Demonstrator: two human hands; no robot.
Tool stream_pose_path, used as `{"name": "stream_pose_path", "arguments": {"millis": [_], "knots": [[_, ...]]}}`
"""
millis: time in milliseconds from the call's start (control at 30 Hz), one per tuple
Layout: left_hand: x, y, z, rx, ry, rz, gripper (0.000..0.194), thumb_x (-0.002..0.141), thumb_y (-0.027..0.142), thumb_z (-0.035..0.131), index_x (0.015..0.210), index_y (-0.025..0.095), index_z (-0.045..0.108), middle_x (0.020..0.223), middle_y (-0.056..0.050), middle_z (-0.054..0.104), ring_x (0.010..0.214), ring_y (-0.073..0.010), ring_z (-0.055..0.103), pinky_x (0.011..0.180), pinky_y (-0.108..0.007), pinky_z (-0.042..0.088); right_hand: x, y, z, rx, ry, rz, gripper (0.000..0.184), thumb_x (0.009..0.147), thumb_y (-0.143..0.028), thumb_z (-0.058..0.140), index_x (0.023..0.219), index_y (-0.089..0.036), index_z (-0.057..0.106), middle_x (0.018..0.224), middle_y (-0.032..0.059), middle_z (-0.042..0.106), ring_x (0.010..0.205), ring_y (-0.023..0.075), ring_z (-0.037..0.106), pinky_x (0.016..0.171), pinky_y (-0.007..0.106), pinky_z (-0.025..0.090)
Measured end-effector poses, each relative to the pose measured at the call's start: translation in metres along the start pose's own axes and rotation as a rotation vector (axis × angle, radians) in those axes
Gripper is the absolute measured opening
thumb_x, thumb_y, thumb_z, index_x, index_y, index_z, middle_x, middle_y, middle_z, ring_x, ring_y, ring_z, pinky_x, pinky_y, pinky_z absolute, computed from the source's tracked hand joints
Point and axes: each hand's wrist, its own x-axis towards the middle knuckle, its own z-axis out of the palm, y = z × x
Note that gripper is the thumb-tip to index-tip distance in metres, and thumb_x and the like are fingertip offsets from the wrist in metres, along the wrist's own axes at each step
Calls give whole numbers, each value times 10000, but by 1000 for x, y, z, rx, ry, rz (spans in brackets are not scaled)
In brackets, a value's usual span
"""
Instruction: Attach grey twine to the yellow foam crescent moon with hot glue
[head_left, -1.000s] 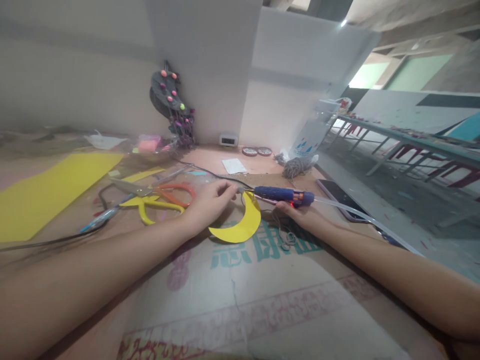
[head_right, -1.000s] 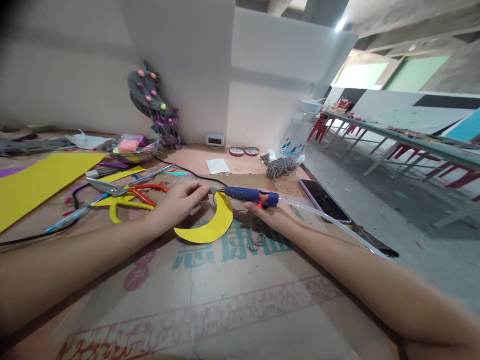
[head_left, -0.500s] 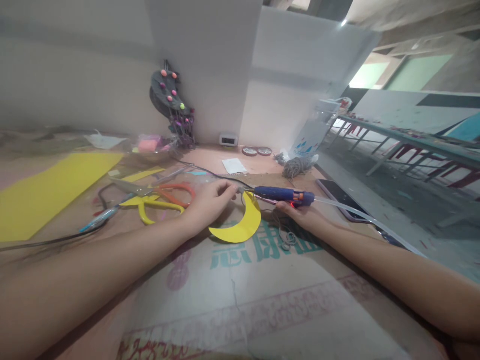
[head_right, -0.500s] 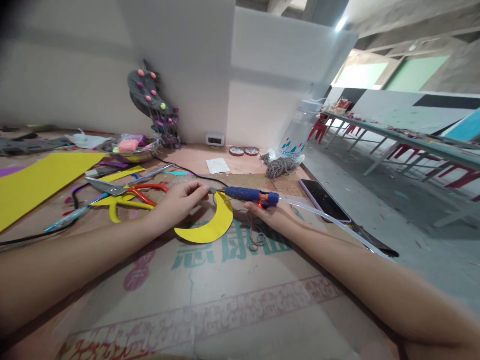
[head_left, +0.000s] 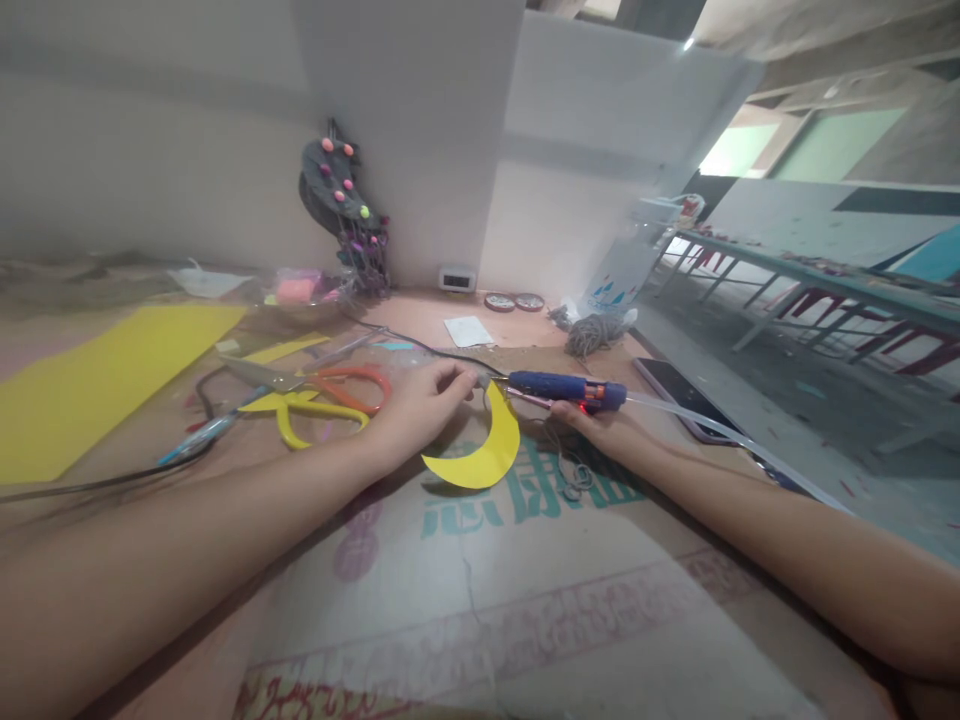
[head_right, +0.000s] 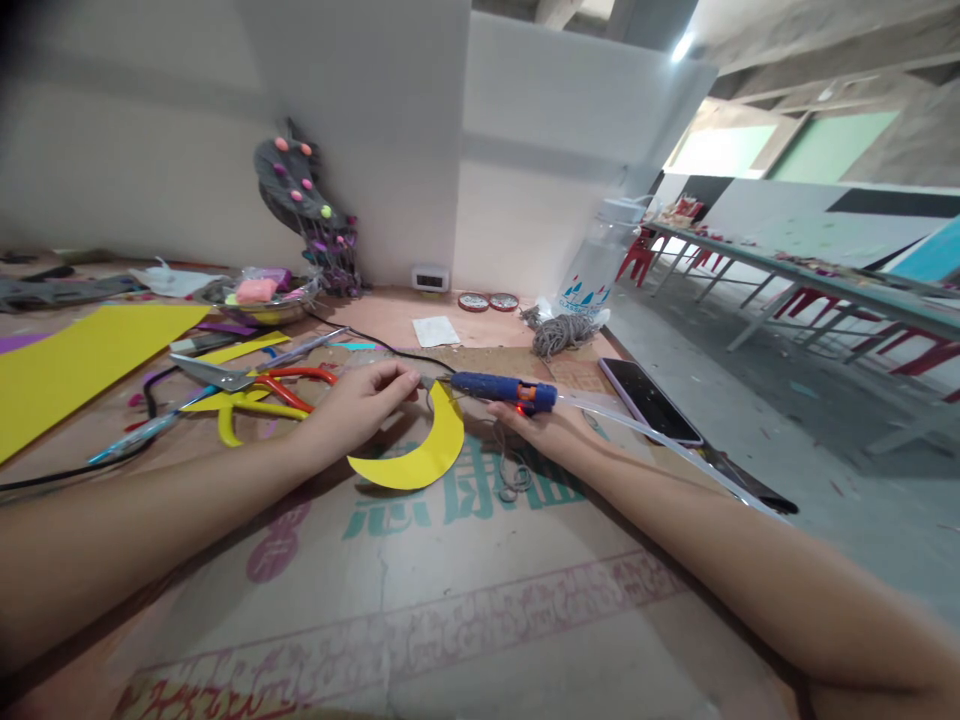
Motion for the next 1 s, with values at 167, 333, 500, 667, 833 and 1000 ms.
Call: {"name": "stream_pose_path", "arguments": {"millis": [167, 333, 500, 667, 833, 1000], "knots": [[0, 0, -1, -7, 2, -9, 303, 894, 422, 472, 850, 184, 654, 806, 1, 680, 709, -154, 586, 664, -250, 414, -1, -2, -2, 15, -10, 2, 360, 812, -480, 605, 997, -191, 715, 931, 63, 745, 842, 259, 699, 821, 378, 580], [1, -1, -1, 7, 9, -9, 310, 891, 428, 467, 836, 185, 652, 795, -1, 679, 725, -163, 590, 670, -256, 413, -1, -1, -2, 33, -10, -25, 389, 813, -495, 587, 1012, -182, 703, 931, 69, 747, 833, 248, 701, 801, 368, 584], [1, -2, 0, -2, 9, -11, 317, 892, 442, 465, 822, 187, 640, 790, 4, 674, 717, -157, 592, 665, -253, 415, -1, 1, -2, 9, -1, -42, 357, 796, -495, 600, 973, -205, 708, 921, 43, 749, 838, 257, 696, 804, 387, 578], [0, -2, 0, -13, 2, -12, 312, 895, 440, 466, 839, 186, 639, 808, 3, 675, 720, -154, 587, 672, -254, 414, -1, 3, -2, -32, 3, -42, 360, 781, -526, 596, 889, -205, 719, 868, 42, 750, 802, 255, 702, 767, 351, 582], [1, -2, -1, -13, 0, -13, 315, 896, 438, 457, 851, 188, 643, 810, 2, 677, 728, -159, 586, 672, -256, 407, -5, -3, -2, -50, 8, -9, 312, 781, -511, 610, 916, -251, 719, 848, 17, 747, 792, 230, 703, 746, 301, 579], [1, -1, -1, -5, 1, -5, 320, 892, 439, 450, 836, 186, 637, 812, -4, 678, 729, -167, 584, 658, -257, 401, -4, -4, -3, -62, -24, 19, 306, 770, -529, 611, 872, -261, 717, 835, 25, 743, 792, 255, 697, 747, 338, 581]]}}
